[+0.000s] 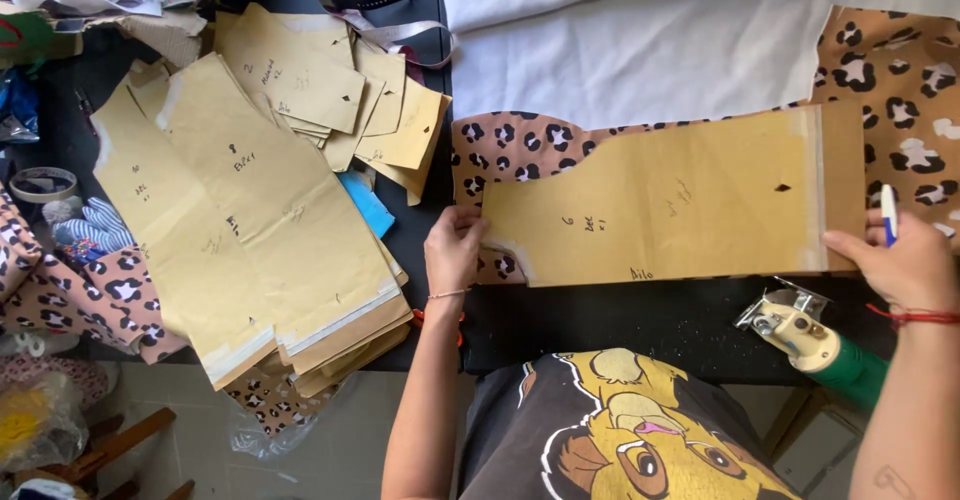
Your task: Cutting leopard-print fabric using paper patterns and an electric rotary cutter
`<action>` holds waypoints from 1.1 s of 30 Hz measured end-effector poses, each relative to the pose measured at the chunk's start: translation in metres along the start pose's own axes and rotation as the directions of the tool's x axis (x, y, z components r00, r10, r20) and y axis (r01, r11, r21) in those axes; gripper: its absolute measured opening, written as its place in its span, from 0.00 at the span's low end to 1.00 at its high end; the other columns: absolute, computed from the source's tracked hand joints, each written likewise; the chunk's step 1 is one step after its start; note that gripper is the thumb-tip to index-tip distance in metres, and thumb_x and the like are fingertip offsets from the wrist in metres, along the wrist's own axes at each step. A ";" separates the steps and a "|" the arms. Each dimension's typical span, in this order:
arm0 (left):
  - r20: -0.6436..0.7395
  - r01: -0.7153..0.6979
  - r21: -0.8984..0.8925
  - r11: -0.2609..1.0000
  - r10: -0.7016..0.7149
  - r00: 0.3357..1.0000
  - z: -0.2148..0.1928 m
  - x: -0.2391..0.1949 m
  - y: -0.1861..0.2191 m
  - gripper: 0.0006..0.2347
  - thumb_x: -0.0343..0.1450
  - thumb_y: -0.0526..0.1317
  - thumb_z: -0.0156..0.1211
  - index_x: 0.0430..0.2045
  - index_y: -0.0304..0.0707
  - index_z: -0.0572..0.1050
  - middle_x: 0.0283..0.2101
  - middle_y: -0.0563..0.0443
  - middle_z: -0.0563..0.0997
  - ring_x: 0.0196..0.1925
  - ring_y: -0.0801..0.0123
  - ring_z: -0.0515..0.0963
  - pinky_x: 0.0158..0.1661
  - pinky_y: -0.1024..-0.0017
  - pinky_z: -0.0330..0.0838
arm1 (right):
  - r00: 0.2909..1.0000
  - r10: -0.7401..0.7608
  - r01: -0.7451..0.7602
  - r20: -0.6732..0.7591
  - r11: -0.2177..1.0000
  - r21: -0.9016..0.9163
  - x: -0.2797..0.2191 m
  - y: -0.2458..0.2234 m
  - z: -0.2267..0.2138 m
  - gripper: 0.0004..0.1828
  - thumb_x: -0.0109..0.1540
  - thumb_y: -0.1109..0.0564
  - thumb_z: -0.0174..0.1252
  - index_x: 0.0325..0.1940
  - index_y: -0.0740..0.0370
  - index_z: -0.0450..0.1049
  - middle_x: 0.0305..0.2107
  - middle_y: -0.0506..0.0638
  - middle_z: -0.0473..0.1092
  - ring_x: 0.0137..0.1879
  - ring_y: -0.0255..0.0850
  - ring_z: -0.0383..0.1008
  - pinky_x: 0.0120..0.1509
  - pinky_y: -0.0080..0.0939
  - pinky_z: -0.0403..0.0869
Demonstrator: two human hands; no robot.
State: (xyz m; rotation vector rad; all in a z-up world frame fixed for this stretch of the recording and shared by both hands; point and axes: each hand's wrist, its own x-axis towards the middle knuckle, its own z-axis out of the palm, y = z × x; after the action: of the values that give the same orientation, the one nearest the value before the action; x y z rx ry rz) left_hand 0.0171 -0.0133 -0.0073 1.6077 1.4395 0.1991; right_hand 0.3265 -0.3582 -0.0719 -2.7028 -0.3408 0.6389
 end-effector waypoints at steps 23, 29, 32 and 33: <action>0.536 -0.715 0.625 0.313 0.494 0.684 0.098 -0.025 0.026 0.47 0.50 0.73 0.55 0.59 0.58 0.40 0.62 0.41 0.29 0.64 0.51 0.27 0.48 0.31 0.37 | 0.978 -0.113 0.184 0.178 0.870 -0.457 -0.138 -0.010 -0.028 0.40 0.35 0.36 0.64 0.50 0.43 0.65 0.43 0.43 0.65 0.48 0.49 0.64 0.49 0.45 0.66; 0.604 -0.735 0.654 0.179 0.461 0.650 0.106 -0.030 0.023 0.49 0.49 0.75 0.50 0.59 0.59 0.36 0.62 0.41 0.30 0.64 0.51 0.30 0.51 0.36 0.36 | 0.921 -0.339 0.257 -0.191 0.899 -0.354 -0.143 0.013 -0.026 0.30 0.41 0.44 0.66 0.42 0.60 0.74 0.33 0.54 0.69 0.38 0.46 0.70 0.36 0.43 0.70; 0.591 -0.748 0.648 0.145 0.523 0.614 0.102 -0.030 0.022 0.47 0.50 0.75 0.49 0.59 0.59 0.38 0.62 0.41 0.31 0.64 0.51 0.31 0.51 0.37 0.38 | 0.924 -0.219 0.077 -0.314 0.909 -0.409 -0.132 0.048 -0.026 0.26 0.46 0.37 0.63 0.34 0.61 0.75 0.22 0.49 0.65 0.24 0.40 0.66 0.25 0.39 0.63; 0.588 -0.747 0.649 0.142 0.529 0.612 0.102 -0.029 0.020 0.47 0.50 0.75 0.49 0.59 0.59 0.38 0.62 0.41 0.31 0.64 0.51 0.31 0.51 0.37 0.38 | 0.921 -0.221 0.077 -0.321 0.910 -0.407 -0.124 0.055 -0.030 0.26 0.46 0.37 0.63 0.34 0.61 0.75 0.22 0.49 0.65 0.24 0.40 0.66 0.25 0.39 0.63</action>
State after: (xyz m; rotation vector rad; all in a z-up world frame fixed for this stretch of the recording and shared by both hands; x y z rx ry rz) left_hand 0.0895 -0.0884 -0.0361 2.9832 0.4496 -0.3128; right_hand 0.2408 -0.4545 -0.0196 -3.0452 -0.6286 0.0156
